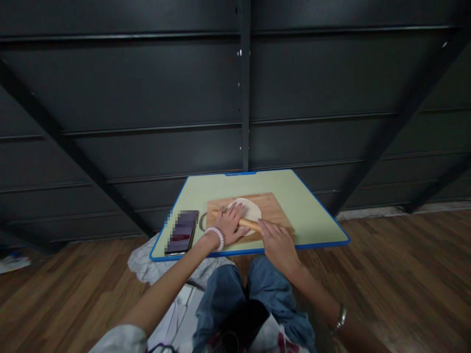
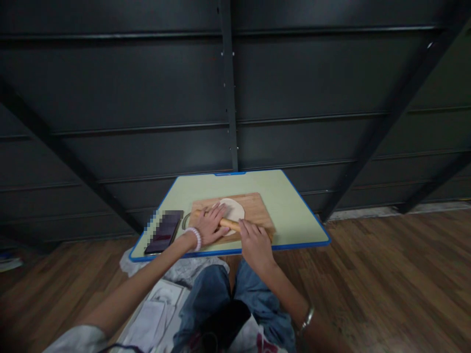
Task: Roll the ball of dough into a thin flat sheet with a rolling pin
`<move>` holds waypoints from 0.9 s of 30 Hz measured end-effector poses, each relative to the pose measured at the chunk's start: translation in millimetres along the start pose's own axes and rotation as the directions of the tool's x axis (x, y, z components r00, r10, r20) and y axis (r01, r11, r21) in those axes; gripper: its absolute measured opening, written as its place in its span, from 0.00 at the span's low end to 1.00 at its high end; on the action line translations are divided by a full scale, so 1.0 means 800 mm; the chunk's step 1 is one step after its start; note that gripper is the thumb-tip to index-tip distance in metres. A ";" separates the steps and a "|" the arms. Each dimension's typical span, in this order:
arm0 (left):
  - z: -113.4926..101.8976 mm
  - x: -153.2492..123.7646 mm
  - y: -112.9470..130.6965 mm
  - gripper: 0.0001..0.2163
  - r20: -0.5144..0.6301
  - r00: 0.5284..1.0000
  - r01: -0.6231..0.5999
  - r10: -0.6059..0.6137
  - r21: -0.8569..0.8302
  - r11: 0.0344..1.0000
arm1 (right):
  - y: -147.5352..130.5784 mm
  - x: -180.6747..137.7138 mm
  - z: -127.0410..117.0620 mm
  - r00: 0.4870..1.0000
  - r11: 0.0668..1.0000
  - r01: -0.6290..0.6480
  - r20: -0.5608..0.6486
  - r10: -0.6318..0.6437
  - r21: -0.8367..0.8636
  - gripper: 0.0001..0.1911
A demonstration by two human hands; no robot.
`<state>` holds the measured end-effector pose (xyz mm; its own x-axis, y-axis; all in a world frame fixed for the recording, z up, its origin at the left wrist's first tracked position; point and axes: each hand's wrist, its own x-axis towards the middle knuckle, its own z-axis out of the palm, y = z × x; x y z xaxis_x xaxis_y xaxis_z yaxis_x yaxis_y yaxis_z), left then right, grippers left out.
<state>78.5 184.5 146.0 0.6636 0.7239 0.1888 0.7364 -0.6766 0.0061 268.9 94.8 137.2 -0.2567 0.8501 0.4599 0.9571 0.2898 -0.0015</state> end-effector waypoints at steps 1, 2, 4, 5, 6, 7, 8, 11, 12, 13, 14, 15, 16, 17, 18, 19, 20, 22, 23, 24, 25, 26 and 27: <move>-0.001 0.003 0.000 0.31 0.002 1.000 0.006 -0.006 -0.027 1.000 | -0.001 0.003 0.002 1.000 1.000 -0.003 -0.011 0.003 0.006 0.21; -0.002 0.007 0.000 0.31 0.002 1.000 0.008 -0.008 -0.052 0.999 | -0.001 0.005 0.005 1.000 1.000 -0.008 -0.024 0.008 0.011 0.21; -0.004 0.014 -0.002 0.30 -0.001 1.000 -0.004 0.004 -0.085 0.996 | -0.001 0.010 0.011 0.998 0.999 -0.023 -0.050 0.024 0.023 0.22; -0.004 0.017 -0.004 0.30 -0.001 1.000 -0.013 0.013 -0.092 0.996 | 0.000 0.012 0.014 0.998 0.999 -0.031 -0.055 0.033 0.028 0.23; -0.003 0.021 -0.005 0.29 -0.001 1.000 -0.017 0.017 -0.094 0.995 | 0.001 0.014 0.016 0.998 0.999 -0.039 -0.057 0.041 0.030 0.24; -0.003 0.024 -0.006 0.29 0.001 1.000 -0.018 0.019 -0.091 0.996 | 0.002 0.017 0.017 0.997 0.998 -0.047 -0.056 0.049 0.031 0.24; -0.002 0.028 -0.007 0.29 0.005 1.000 -0.017 0.017 -0.083 0.996 | 0.004 0.019 0.018 0.997 0.998 -0.054 -0.054 0.056 0.030 0.24; 0.003 0.044 -0.008 0.28 0.022 1.000 -0.005 0.006 -0.039 0.999 | 0.011 0.027 0.019 0.997 0.998 -0.062 -0.038 0.063 0.021 0.24; 0.004 0.050 -0.009 0.27 0.029 1.000 -0.003 0.004 -0.028 1.000 | 0.015 0.030 0.019 0.998 0.998 -0.061 -0.031 0.061 0.014 0.24; 0.006 0.057 -0.009 0.27 0.035 0.999 -0.003 0.004 -0.022 1.000 | 0.019 0.034 0.019 0.998 0.998 -0.061 -0.024 0.061 0.006 0.23; 0.007 0.064 -0.010 0.27 0.041 0.999 -0.003 0.004 -0.021 1.000 | 0.023 0.038 0.019 0.998 0.998 -0.064 -0.016 0.064 -0.004 0.23; 0.009 0.071 -0.011 0.26 0.046 0.999 -0.005 0.006 -0.025 1.000 | 0.027 0.042 0.020 0.998 0.998 -0.068 -0.007 0.067 -0.014 0.23; 0.011 0.078 -0.012 0.26 0.052 0.999 -0.007 0.009 -0.028 1.000 | 0.031 0.046 0.020 0.997 0.997 -0.073 0.005 0.073 -0.024 0.23; 0.012 0.084 -0.013 0.26 0.061 0.998 -0.011 0.013 -0.028 1.000 | 0.035 0.050 0.021 0.997 0.996 -0.080 0.017 0.081 -0.032 0.24; 0.013 0.091 -0.014 0.26 0.074 0.997 -0.015 0.017 -0.026 1.000 | 0.039 0.054 0.022 0.996 0.996 -0.086 0.030 0.087 -0.037 0.24; 0.014 0.096 -0.015 0.25 0.088 0.996 -0.018 0.020 -0.020 1.000 | 0.043 0.058 0.023 0.995 0.995 -0.091 0.042 0.093 -0.039 0.24; 0.014 0.101 -0.015 0.25 0.103 0.994 -0.024 0.026 -0.014 1.000 | 0.046 0.062 0.024 0.994 0.994 -0.098 0.052 0.100 -0.039 0.24; 0.013 0.109 -0.016 0.24 0.136 0.990 -0.029 0.030 -0.007 1.000 | 0.054 0.070 0.026 0.991 0.993 -0.112 0.068 0.113 -0.028 0.23; 0.011 0.113 -0.016 0.24 0.153 0.988 -0.030 0.031 -0.010 1.000 | 0.057 0.074 0.028 0.990 0.993 -0.115 0.076 0.117 -0.019 0.23; 0.009 0.116 -0.016 0.24 0.168 0.985 -0.030 0.033 -0.016 0.999 | 0.061 0.078 0.029 0.990 0.993 -0.116 0.084 0.117 -0.011 0.23; 0.007 0.119 -0.015 0.23 0.184 0.982 -0.028 0.033 -0.029 0.999 | 0.065 0.082 0.031 0.989 0.994 -0.114 0.094 0.113 -0.002 0.23; 0.005 0.122 -0.015 0.23 0.198 0.980 -0.025 0.033 -0.045 0.999 | 0.070 0.086 0.033 0.989 0.994 -0.106 0.107 0.104 0.008 0.22; 0.003 0.125 -0.015 0.22 0.209 0.977 -0.021 0.034 -0.063 0.998 | 0.074 0.090 0.035 0.988 0.995 -0.098 0.120 0.095 0.018 0.22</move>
<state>136.4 265.4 162.1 0.7011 0.7127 -0.0203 0.7123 -0.6989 0.0636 303.4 185.1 145.3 -0.1791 0.9202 0.3481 0.9750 0.2133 -0.0624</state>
